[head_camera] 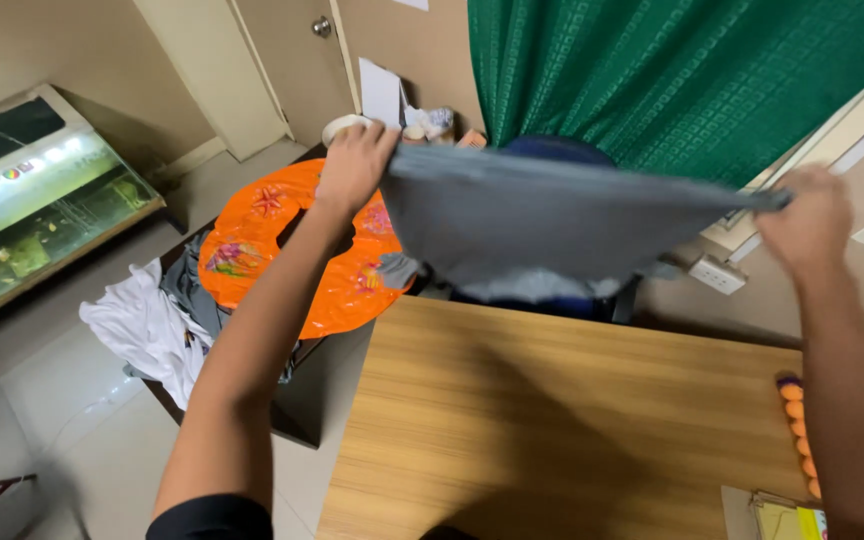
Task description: Organize papers and fold t-shirts on a desk.
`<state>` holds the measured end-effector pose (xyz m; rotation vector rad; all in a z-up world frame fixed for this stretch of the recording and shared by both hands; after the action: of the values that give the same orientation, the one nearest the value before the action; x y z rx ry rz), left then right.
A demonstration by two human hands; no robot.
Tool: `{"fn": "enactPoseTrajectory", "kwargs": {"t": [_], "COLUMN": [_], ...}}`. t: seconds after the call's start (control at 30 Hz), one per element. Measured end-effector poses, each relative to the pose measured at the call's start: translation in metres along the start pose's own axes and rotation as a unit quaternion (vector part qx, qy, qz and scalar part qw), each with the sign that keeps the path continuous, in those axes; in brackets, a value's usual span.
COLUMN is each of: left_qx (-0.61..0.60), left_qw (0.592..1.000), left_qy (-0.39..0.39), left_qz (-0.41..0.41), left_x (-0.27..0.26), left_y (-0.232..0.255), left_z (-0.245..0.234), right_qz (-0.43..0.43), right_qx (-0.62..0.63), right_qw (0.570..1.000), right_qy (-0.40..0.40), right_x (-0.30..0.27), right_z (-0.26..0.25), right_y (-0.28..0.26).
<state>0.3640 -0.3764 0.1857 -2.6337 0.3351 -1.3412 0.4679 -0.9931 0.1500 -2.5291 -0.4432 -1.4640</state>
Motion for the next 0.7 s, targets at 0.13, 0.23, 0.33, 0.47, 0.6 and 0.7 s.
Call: {"fn": "enactPoseTrajectory", "kwargs": {"t": [0.13, 0.23, 0.33, 0.47, 0.6, 0.7], "left_qx": [0.034, 0.003, -0.048, -0.105, -0.162, -0.194], "left_qw": [0.995, 0.985, 0.97, 0.951, 0.922, 0.891], "left_qy": [-0.033, -0.142, -0.216, -0.265, -0.337, -0.402], "left_qz": [0.092, 0.101, 0.1, 0.119, 0.098, 0.087], "left_x": [-0.103, -0.196, -0.301, -0.456, -0.531, -0.565], "left_y": [0.045, 0.089, 0.134, 0.194, 0.224, 0.237], "left_z": [0.03, 0.056, 0.096, 0.16, 0.136, 0.109], "right_qz": [0.046, 0.06, 0.07, 0.034, 0.091, 0.08], "right_qx": [-0.043, -0.025, -0.023, 0.007, 0.013, -0.026], "right_qw": [0.966, 0.942, 0.916, 0.936, 0.923, 0.885], "right_qy": [-0.25, -0.331, -0.394, -0.35, -0.375, -0.458], "right_x": [-0.125, -0.224, -0.32, -0.395, -0.52, -0.56], "right_z": [0.069, 0.076, 0.089, 0.053, 0.057, 0.02], "right_y": [0.029, 0.018, 0.002, -0.043, -0.02, -0.038]}}
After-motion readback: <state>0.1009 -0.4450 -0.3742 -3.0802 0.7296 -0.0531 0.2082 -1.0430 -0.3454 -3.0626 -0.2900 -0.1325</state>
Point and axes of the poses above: each hand's wrist, its own x-axis towards the middle knuckle, its own z-axis out of the palm, y = z × x, the point moved 7 cm from there along x, towards the middle knuckle, and after that the axes turned 10 degrees about y, right-handed, at the moved point
